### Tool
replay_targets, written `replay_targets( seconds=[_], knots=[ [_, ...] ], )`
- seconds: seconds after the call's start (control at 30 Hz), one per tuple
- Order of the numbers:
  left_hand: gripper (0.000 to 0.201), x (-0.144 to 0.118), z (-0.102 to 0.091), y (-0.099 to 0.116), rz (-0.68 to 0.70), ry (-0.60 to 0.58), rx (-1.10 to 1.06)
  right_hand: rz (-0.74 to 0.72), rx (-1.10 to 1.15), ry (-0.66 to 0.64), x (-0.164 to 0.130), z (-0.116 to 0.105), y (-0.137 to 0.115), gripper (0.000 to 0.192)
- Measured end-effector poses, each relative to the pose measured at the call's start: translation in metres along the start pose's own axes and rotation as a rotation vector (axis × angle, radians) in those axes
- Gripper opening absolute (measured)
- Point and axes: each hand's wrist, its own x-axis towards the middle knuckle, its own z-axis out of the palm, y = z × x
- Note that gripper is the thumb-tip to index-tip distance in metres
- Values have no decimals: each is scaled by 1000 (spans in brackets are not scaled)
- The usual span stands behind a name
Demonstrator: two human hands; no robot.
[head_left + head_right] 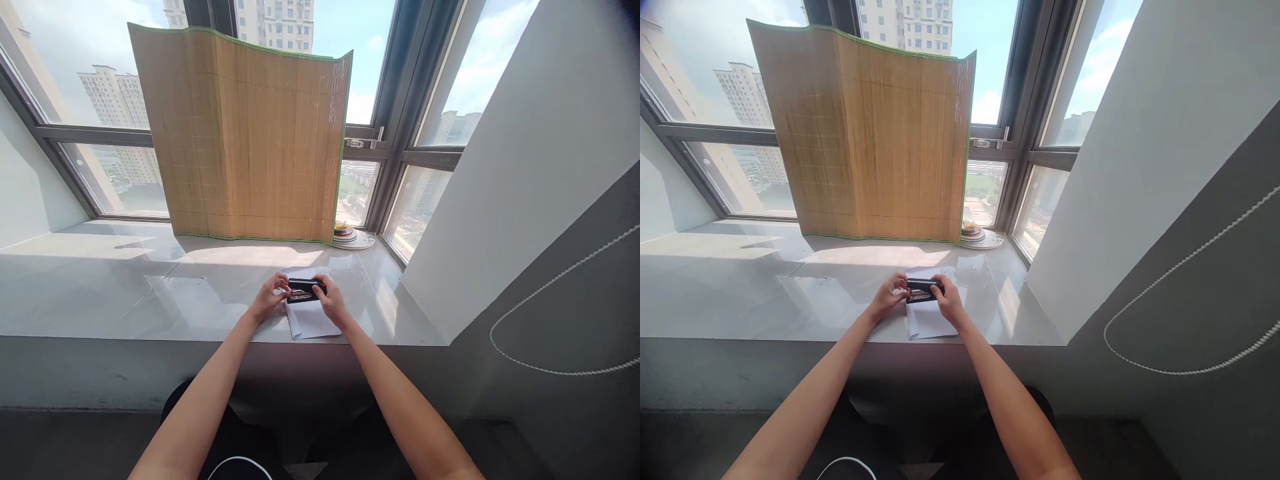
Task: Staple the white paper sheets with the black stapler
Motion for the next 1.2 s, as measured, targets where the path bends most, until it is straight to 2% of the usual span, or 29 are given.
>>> replay_targets(
  seconds=[0.07, 0.13, 0.27, 0.33, 0.5, 0.63, 0.73, 0.83, 0.9, 0.93, 1.0, 1.1, 1.2],
  knots=[
    [28, 1, 0, 1, -13, 22, 100, 35, -50, 28, 0, 6, 1, 26],
    [19, 1, -1, 2, -47, 102, 211, 97, -74, 32, -1, 12, 4, 24],
    [6, 3, -6, 0, -247, 297, 304, 136, -118, -49, -11, 18, 8, 26],
    [5, 4, -8, -4, -295, 289, 306, 107, -175, -69, -19, 12, 6, 27],
    [5, 5, -6, -8, -263, 179, 332, 103, -246, -50, -38, -34, 2, 25],
    [8, 5, -3, -9, -231, 191, 311, 162, -290, -38, -51, -76, 6, 25],
    [8, 5, -3, -10, -234, 188, 303, 210, -279, -76, -54, -98, 11, 30],
    [8, 4, -4, -11, -229, 177, 311, 203, -200, -114, -36, -114, 16, 42],
    [8, 3, -6, -12, -215, 173, 316, 203, -194, -46, -11, -118, 22, 50],
    [8, 3, -6, -13, -207, 170, 318, 213, -253, 3, 4, -117, 27, 53],
    [7, 1, -7, -13, -198, 166, 318, 232, -509, -8, 34, -110, 39, 58],
    [7, 0, -4, -11, -206, 171, 316, 387, -886, -174, 64, -89, 63, 76],
    [8, 1, -1, -7, -203, 158, 360, 516, -1038, -260, 74, -69, 85, 84]
  ],
)
